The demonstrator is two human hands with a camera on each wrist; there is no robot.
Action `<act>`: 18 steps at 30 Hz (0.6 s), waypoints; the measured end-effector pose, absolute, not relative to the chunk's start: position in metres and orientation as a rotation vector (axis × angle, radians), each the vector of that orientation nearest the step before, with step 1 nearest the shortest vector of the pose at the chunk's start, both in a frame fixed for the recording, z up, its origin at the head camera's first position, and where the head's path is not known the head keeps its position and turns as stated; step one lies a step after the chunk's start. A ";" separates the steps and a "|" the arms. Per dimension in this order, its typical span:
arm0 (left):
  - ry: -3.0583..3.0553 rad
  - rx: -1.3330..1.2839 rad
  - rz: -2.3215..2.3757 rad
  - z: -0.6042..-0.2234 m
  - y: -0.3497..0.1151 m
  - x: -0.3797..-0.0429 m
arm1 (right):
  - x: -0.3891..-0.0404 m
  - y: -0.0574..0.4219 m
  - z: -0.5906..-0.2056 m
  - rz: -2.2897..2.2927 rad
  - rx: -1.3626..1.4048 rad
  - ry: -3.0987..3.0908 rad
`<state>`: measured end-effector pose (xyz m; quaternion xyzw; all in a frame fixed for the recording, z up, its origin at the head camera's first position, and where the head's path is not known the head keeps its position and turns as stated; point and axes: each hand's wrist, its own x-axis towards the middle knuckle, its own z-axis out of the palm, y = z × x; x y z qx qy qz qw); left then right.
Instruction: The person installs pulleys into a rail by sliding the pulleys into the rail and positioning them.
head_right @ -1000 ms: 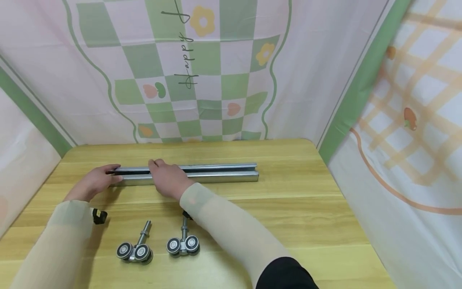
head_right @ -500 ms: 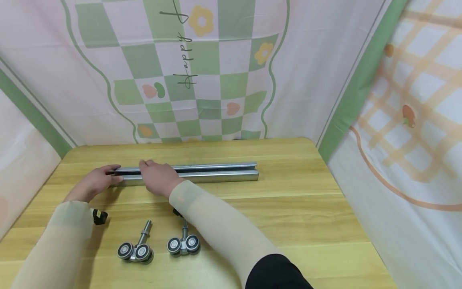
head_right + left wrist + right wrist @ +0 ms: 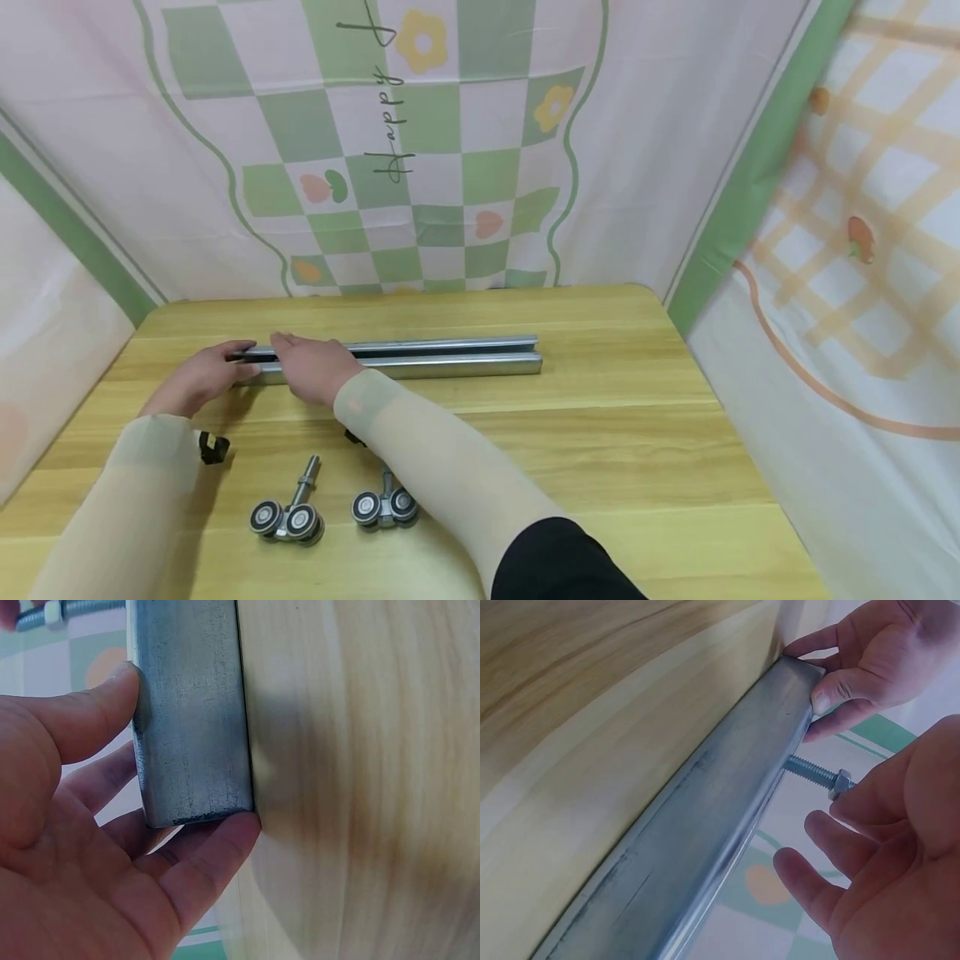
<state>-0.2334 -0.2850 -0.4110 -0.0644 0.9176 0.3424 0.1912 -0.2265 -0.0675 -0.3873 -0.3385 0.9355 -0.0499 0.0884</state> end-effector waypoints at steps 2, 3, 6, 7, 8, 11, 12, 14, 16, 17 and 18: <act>2.577 -0.186 0.965 -0.410 -0.285 -0.233 | -0.227 -0.071 -0.388 -0.154 -0.998 2.773; 2.578 -0.184 0.965 -0.410 -0.284 -0.233 | -0.228 -0.072 -0.387 -0.166 -0.989 2.761; 2.570 -0.177 0.978 -0.410 -0.281 -0.233 | -0.230 -0.076 -0.388 -0.194 -0.973 2.740; 2.564 -0.181 0.984 -0.410 -0.281 -0.233 | -0.230 -0.077 -0.389 -0.201 -0.967 2.733; 2.566 -0.180 0.982 -0.410 -0.280 -0.233 | -0.230 -0.079 -0.389 -0.217 -0.955 2.724; 2.566 -0.186 0.979 -0.410 -0.282 -0.232 | -0.229 -0.086 -0.391 -0.228 -0.957 2.723; 2.567 -0.190 0.980 -0.410 -0.283 -0.232 | -0.229 -0.088 -0.391 -0.235 -0.958 2.719; 2.565 -0.185 0.992 -0.410 -0.284 -0.232 | -0.229 -0.091 -0.392 -0.267 -0.956 2.717; 2.555 -0.186 1.016 -0.410 -0.285 -0.232 | -0.229 -0.094 -0.393 -0.292 -0.955 2.709; 2.552 -0.185 1.027 -0.410 -0.285 -0.233 | -0.229 -0.095 -0.393 -0.310 -0.952 2.703; 2.549 -0.184 1.038 -0.410 -0.285 -0.232 | -0.229 -0.095 -0.393 -0.326 -0.945 2.701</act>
